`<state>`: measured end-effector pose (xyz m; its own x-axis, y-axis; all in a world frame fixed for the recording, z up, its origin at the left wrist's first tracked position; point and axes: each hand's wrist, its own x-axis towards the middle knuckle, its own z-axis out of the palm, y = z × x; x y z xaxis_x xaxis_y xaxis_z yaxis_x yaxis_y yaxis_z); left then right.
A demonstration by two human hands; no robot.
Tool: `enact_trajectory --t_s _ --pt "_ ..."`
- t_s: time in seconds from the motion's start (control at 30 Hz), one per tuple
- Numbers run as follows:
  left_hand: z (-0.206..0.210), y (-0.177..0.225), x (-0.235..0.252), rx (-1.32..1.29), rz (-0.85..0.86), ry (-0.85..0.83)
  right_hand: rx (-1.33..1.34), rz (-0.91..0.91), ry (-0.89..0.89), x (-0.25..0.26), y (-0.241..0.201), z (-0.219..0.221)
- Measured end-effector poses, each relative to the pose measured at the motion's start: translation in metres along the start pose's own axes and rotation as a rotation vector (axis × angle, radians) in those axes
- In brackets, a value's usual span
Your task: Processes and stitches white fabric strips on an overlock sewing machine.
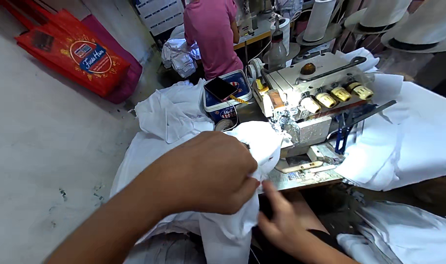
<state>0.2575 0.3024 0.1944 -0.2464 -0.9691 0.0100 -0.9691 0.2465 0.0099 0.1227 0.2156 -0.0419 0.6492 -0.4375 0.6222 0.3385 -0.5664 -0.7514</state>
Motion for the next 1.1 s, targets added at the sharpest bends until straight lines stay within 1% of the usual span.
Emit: enact_trajectory --t_s 0.03,0.07,0.1,0.13,0.17,0.2,0.23,0.27,0.3,0.33,0.4,0.43,0.47,0.5,0.53,0.6,0.7,0.77,0.83,0.93,1.1 --pt "-0.004 0.008 0.004 0.093 -0.016 -0.005 0.007 0.095 -0.125 0.011 -0.01 0.012" --pt "-0.007 0.017 0.011 0.159 -0.024 -0.02 -0.024 0.229 -0.29 0.038 -0.033 0.013" --pt "-0.009 0.024 0.017 0.222 -0.031 -0.037 -0.096 0.378 -0.493 0.076 -0.061 0.008" --pt "-0.011 0.026 0.021 0.266 -0.043 -0.039 -0.194 0.411 -0.612 0.104 -0.074 0.01" --pt "-0.013 0.022 0.022 0.296 -0.069 -0.044 -0.256 0.283 -0.53 0.112 -0.063 0.026" --pt "-0.016 0.012 0.019 0.325 -0.099 -0.058 -0.26 0.09 -0.369 0.114 -0.041 0.046" --pt "-0.019 -0.001 0.014 0.348 -0.131 -0.071 -0.223 -0.013 -0.318 0.116 -0.024 0.056" --pt "-0.021 -0.015 0.006 0.344 -0.16 -0.069 -0.189 0.005 -0.413 0.118 -0.019 0.051" --pt "-0.021 -0.027 -0.004 0.328 -0.188 -0.048 -0.141 0.063 -0.536 0.117 -0.019 0.038" --pt "-0.018 -0.037 -0.013 0.293 -0.225 -0.024 -0.112 0.026 -0.461 0.106 -0.009 0.03" --pt "-0.01 -0.051 -0.025 0.203 -0.299 0.015 -0.109 -0.087 -0.087 0.084 0.017 0.018" --pt "-0.006 -0.053 -0.028 0.157 -0.326 0.024 -0.127 -0.097 0.067 0.08 0.028 0.01" --pt "-0.003 -0.055 -0.03 0.118 -0.331 0.034 -0.154 -0.087 0.17 0.079 0.035 0.002" --pt "-0.001 -0.055 -0.03 0.083 -0.319 0.045 -0.179 -0.077 0.216 0.08 0.038 -0.005" --pt "0.001 -0.055 -0.03 0.054 -0.291 0.059 -0.197 -0.086 0.218 0.085 0.037 -0.009" --pt "0.004 -0.051 -0.027 0.044 -0.217 0.085 -0.175 -0.168 0.165 0.099 0.026 -0.008" --pt "0.006 -0.043 -0.025 0.192 -0.179 0.079 -0.004 -0.331 0.019 0.117 -0.001 -0.001" --pt "0.009 -0.043 -0.029 0.28 -0.195 0.049 0.047 -0.405 -0.016 0.12 -0.01 -0.003" --pt "0.009 -0.044 -0.033 0.322 -0.207 0.027 -0.024 -0.397 -0.016 0.119 -0.005 -0.01" --pt "0.013 -0.041 -0.031 0.329 -0.185 0.053 -0.119 -0.309 -0.032 0.114 0.01 -0.011" --pt "0.018 -0.037 -0.03 0.351 -0.134 0.091 -0.03 -0.412 -0.084 0.109 -0.005 -0.013"
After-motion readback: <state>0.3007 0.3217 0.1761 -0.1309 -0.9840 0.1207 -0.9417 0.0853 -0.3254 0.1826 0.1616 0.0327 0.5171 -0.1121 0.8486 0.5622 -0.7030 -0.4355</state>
